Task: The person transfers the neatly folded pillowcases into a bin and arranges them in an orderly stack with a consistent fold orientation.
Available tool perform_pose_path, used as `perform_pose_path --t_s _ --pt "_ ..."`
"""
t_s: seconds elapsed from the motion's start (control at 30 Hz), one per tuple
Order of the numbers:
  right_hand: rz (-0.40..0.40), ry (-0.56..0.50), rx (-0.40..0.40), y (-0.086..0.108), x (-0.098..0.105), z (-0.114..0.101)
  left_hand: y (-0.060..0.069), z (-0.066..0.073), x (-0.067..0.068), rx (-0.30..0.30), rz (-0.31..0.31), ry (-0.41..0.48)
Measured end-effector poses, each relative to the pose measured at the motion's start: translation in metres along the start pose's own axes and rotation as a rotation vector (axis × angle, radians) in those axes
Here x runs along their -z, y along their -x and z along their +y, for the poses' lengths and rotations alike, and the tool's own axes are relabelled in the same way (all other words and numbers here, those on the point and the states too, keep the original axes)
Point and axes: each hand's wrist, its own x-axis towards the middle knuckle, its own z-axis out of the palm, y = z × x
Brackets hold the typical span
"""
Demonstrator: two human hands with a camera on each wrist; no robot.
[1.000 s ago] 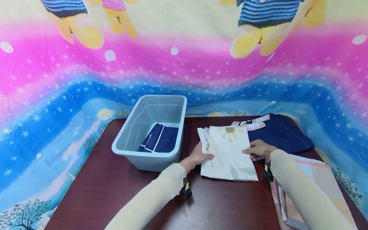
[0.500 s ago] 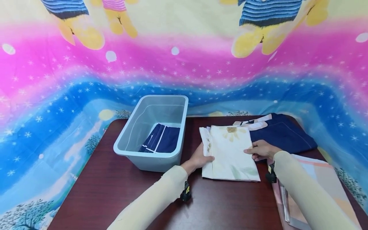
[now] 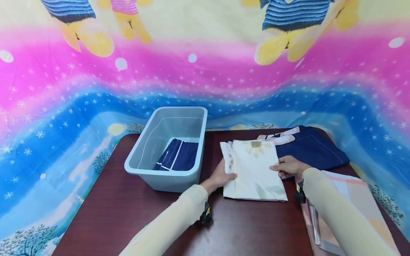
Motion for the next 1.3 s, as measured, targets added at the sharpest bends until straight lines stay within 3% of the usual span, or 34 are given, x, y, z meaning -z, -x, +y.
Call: perform_pose_path --t_s 0.27,0.53,0.93,1.3 --pt "-0.017 -0.016 0.032 0.0011 -0.0053 -0.0009 0.0054 -0.0004 0.0031 0.015 -0.013 0.056" --pt "-0.016 -0.012 0.009 0.0038 -0.0082 -0.0013 0.0098 -0.0018 0.005 0.024 -0.023 0.098" --pt "0.016 -0.01 -0.02 0.003 -0.0043 -0.0029 0.0073 -0.0023 0.0045 -0.01 -0.018 0.122" --pt "-0.034 -0.022 -0.001 0.0038 0.0006 -0.0022 0.0055 -0.0044 0.0033 -0.025 -0.021 0.14"
